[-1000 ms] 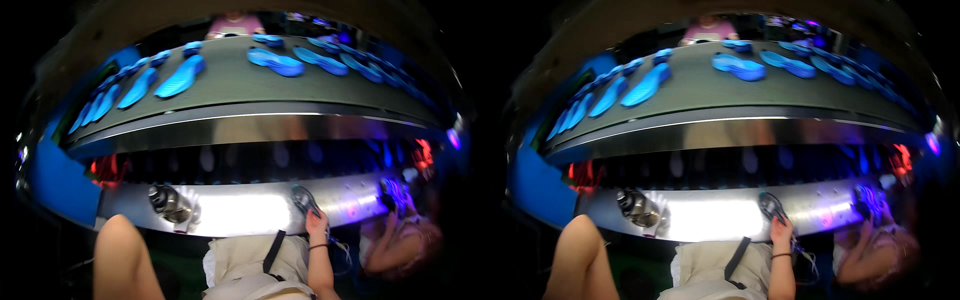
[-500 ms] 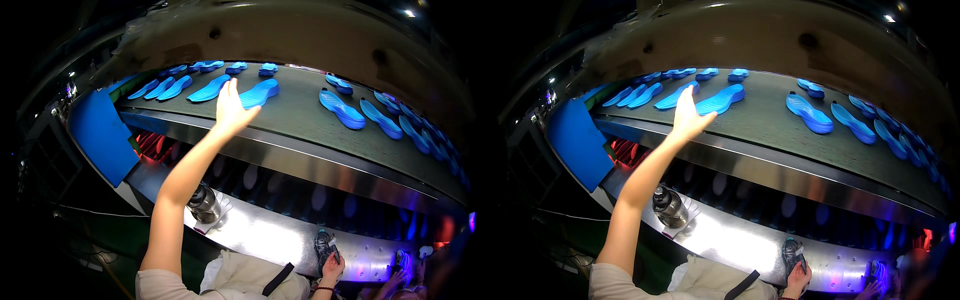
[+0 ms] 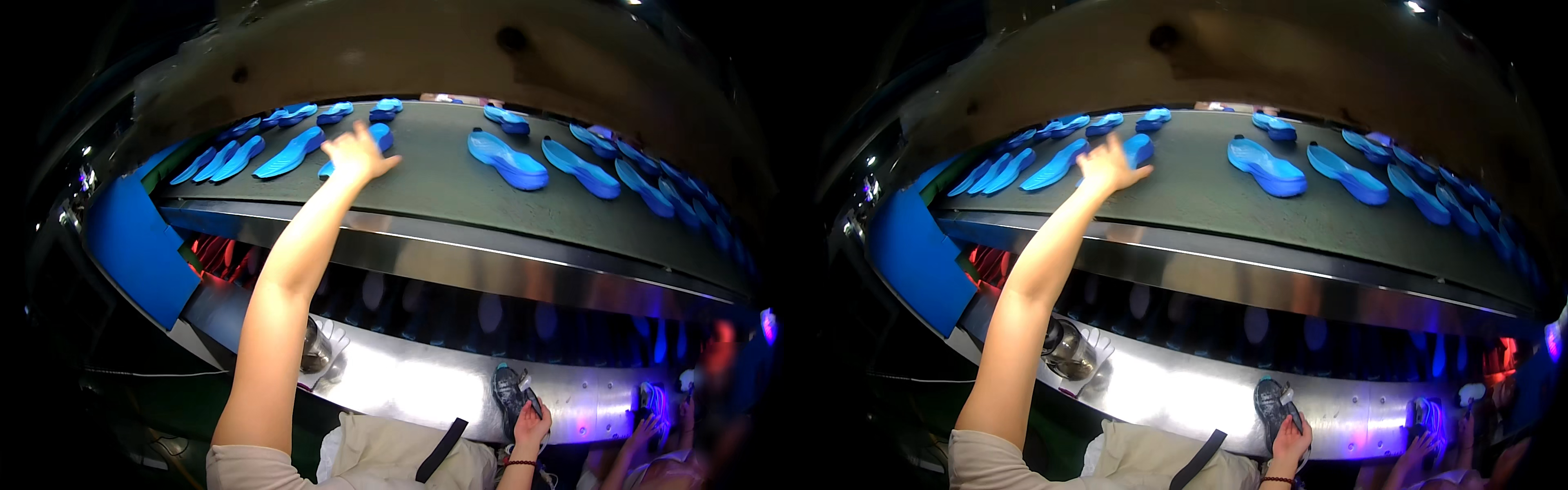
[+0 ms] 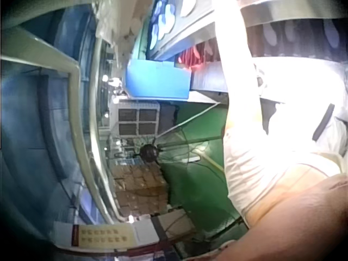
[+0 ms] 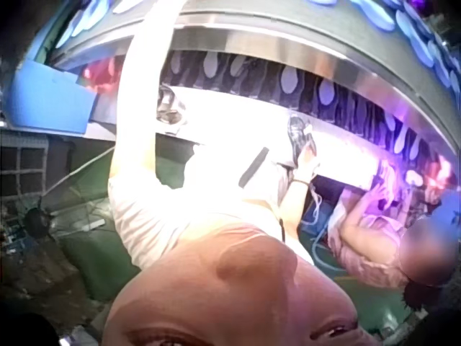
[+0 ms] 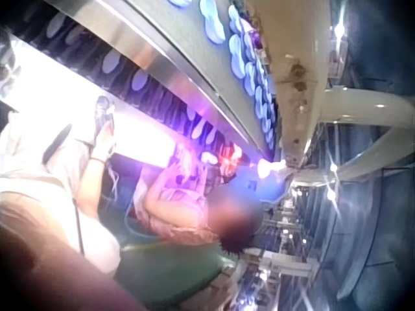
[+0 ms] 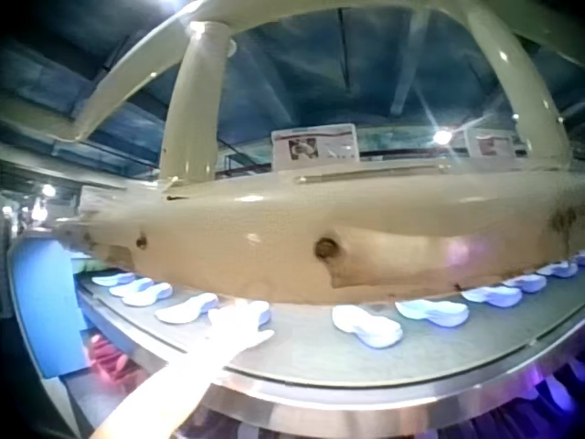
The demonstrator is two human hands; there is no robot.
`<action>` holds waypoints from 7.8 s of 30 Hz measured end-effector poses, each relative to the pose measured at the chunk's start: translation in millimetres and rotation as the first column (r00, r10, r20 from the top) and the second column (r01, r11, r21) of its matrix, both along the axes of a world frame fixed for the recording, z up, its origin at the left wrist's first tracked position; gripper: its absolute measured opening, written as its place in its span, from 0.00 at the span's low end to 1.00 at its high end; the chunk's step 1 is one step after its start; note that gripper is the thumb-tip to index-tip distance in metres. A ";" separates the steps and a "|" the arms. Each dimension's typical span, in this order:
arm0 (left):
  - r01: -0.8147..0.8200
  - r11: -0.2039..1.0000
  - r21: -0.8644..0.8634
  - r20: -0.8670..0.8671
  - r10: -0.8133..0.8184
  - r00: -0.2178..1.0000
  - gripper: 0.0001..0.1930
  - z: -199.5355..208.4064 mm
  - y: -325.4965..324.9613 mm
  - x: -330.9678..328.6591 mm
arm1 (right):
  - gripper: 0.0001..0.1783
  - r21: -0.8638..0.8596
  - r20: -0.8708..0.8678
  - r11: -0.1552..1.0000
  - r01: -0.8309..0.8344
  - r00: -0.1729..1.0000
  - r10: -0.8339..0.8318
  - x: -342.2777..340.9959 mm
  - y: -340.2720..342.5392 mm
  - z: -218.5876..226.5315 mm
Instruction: The person applies adhesive to the underside of blue shoe soles using a brush and then places them onto a moving conveyor belt.
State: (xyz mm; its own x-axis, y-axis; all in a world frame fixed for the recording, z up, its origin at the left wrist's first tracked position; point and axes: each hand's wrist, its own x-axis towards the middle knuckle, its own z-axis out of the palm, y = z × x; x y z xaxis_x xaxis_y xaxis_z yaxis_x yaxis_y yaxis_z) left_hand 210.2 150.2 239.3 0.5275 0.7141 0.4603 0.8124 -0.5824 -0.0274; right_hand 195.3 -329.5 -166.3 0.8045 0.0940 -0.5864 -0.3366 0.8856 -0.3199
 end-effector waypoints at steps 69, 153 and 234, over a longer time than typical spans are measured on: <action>0.713 -0.683 0.156 0.517 0.672 0.531 0.47 -225.6 -225.4 -207.8 | 0.10 -0.824 0.502 0.534 -0.187 0.197 0.842 -74.9 140.6 249.7; 0.915 -0.374 0.153 0.632 0.749 0.200 0.53 -192.4 -240.6 -115.6 | 0.09 -0.680 0.635 0.674 -0.289 0.228 0.738 -45.8 50.1 210.2; 0.798 -0.602 0.034 0.761 0.533 0.370 0.42 -219.9 -227.2 -139.6 | 0.13 -0.767 0.621 0.642 0.016 -0.234 0.748 -61.5 36.7 256.2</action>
State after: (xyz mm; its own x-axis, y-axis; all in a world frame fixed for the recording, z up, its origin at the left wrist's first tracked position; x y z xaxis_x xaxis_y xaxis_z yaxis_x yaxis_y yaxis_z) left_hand 70.6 -77.0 19.4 0.9839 0.1252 0.1272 -0.1773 0.7676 0.6159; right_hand 133.9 -292.8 89.8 0.3835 0.7616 0.5224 0.4035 0.3706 -0.8365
